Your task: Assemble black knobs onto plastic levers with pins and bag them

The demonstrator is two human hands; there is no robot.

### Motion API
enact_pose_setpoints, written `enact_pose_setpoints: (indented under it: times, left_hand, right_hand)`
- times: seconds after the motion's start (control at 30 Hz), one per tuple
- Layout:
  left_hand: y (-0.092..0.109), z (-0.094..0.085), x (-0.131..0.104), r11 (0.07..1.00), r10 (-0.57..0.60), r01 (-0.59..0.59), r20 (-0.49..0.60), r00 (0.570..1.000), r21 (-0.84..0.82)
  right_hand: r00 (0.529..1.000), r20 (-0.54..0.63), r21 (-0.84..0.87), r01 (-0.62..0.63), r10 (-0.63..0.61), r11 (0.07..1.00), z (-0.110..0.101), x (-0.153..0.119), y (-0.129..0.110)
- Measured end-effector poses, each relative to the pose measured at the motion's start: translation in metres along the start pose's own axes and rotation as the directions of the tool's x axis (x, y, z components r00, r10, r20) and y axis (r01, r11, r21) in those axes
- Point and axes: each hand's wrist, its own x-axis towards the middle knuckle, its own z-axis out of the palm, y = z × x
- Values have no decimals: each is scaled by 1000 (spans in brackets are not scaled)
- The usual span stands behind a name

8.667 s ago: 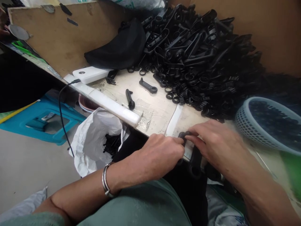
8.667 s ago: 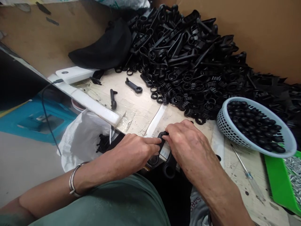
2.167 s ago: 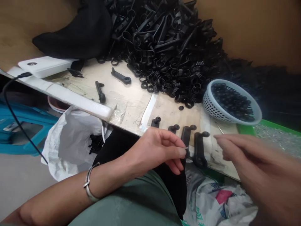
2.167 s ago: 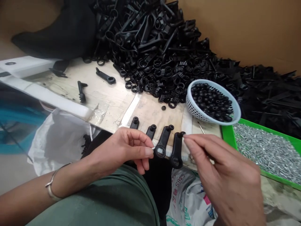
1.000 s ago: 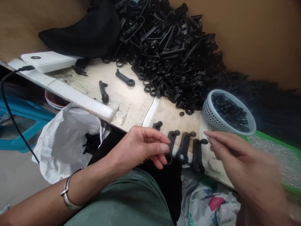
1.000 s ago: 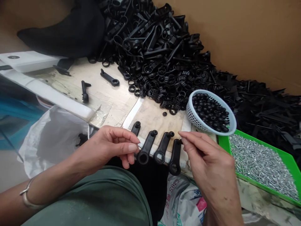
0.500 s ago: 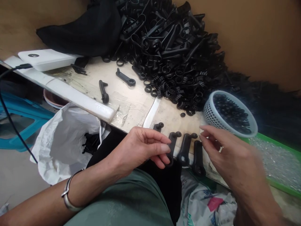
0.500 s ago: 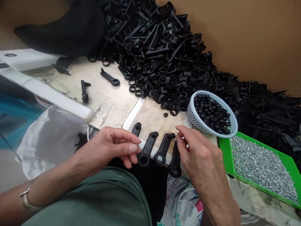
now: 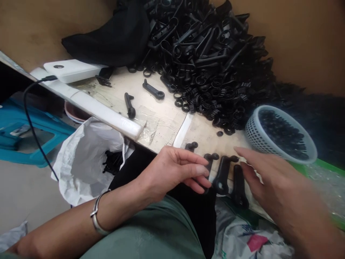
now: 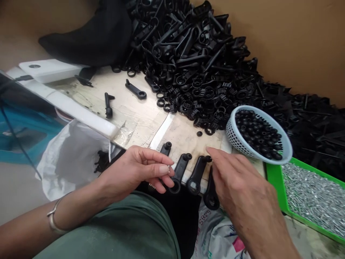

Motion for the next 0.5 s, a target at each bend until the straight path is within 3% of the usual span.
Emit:
enact_pose_setpoints:
  times: [0.13, 0.2, 0.3, 0.5]
  left_hand:
    - [-2, 0, 1, 998, 13, -12, 16, 1000, -59]
    - [-3, 1, 2, 997, 20, -19, 22, 1000, -70]
    - [-4, 1, 0, 997, 34, -32, 30, 999, -68]
    - [-6, -2, -2, 996, 66, -64, 28, 997, -55]
  right_hand:
    - [981, -111, 179, -136, 158, 974, -10, -6, -18]
    - [976, -80, 329, -166, 203, 930, -15, -5, -33]
    - [988, -11, 452, -135, 157, 882, -17, 2, -54]
    - [991, -25, 528, -97, 129, 844, -9, 18, -69]
